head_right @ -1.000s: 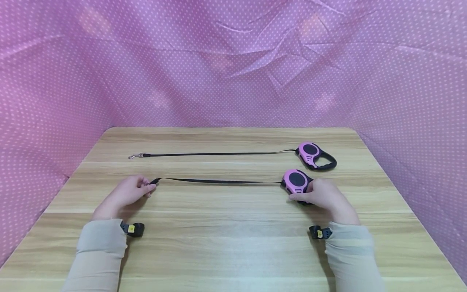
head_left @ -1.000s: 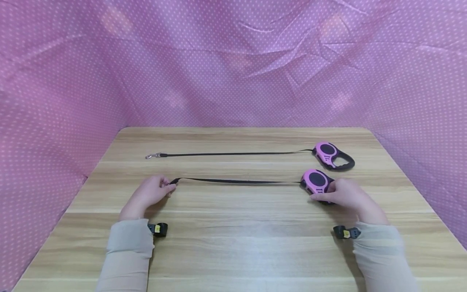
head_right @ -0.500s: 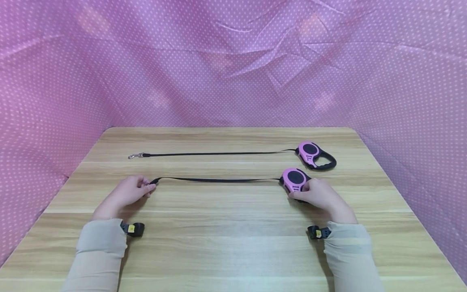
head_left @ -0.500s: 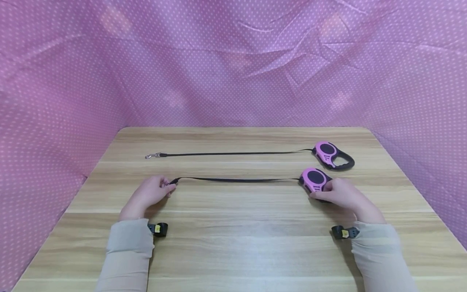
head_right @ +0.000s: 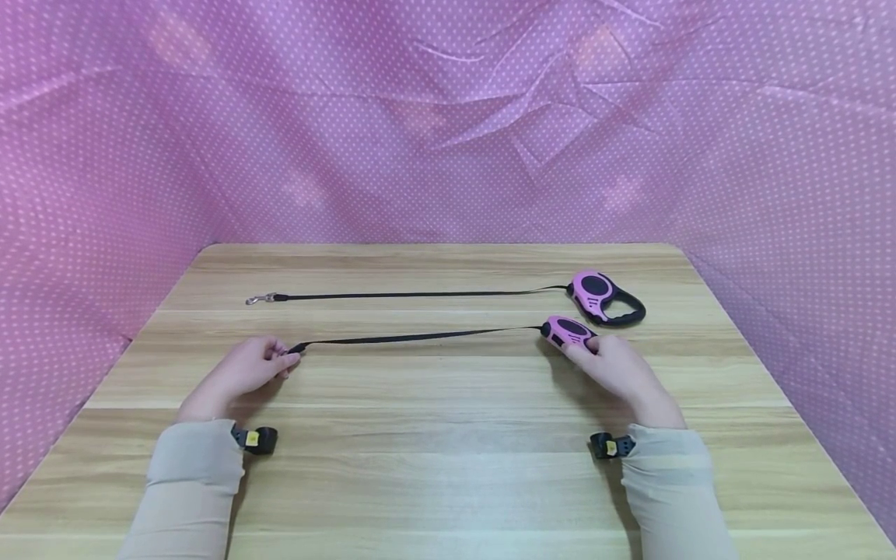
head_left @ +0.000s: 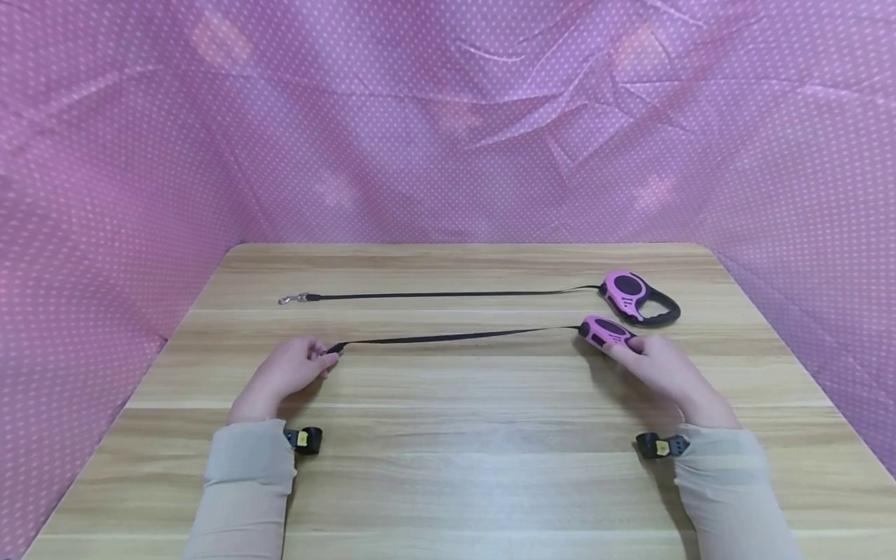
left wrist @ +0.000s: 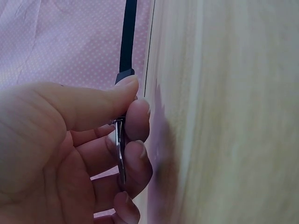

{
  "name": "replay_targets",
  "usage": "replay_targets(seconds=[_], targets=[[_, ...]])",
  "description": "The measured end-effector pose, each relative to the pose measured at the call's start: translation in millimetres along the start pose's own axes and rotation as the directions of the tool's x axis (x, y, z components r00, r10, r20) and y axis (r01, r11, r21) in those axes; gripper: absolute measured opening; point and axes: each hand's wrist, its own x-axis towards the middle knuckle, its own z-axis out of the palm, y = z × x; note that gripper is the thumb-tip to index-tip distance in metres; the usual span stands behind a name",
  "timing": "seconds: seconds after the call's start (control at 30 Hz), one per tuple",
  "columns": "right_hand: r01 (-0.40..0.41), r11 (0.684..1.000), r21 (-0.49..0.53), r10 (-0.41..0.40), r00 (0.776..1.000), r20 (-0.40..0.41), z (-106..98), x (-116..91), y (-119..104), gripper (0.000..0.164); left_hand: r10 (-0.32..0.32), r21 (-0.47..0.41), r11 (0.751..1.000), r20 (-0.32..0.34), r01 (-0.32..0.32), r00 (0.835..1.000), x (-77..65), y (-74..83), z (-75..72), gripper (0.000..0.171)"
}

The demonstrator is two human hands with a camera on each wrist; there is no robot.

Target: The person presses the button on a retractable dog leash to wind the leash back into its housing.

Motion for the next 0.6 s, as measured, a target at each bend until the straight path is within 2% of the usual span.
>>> replay_targets(seconds=[0.23,0.4,0.6], targets=[[-0.017,1.0,-0.013,0.016,1.0,-0.015,-0.9,-1.6,-1.4,0.051,-0.015,-0.01,1.0,-0.013,0.015,1.0,-1.5,1.3,-2.4,0.028],[-0.023,1.0,-0.004,0.023,1.0,-0.02,0.8,-1.5,-1.1,0.055,-0.028,0.007,1.0,-0.079,0.028,0.997,-3.2,3.0,-5.1,0.034],[0.0,0.998,-0.07,-0.001,1.0,-0.011,6.0,1.0,1.6,0.058,-0.053,0.0,0.999,-0.145,0.053,0.988,-3.0,3.3,-6.6,0.041]])
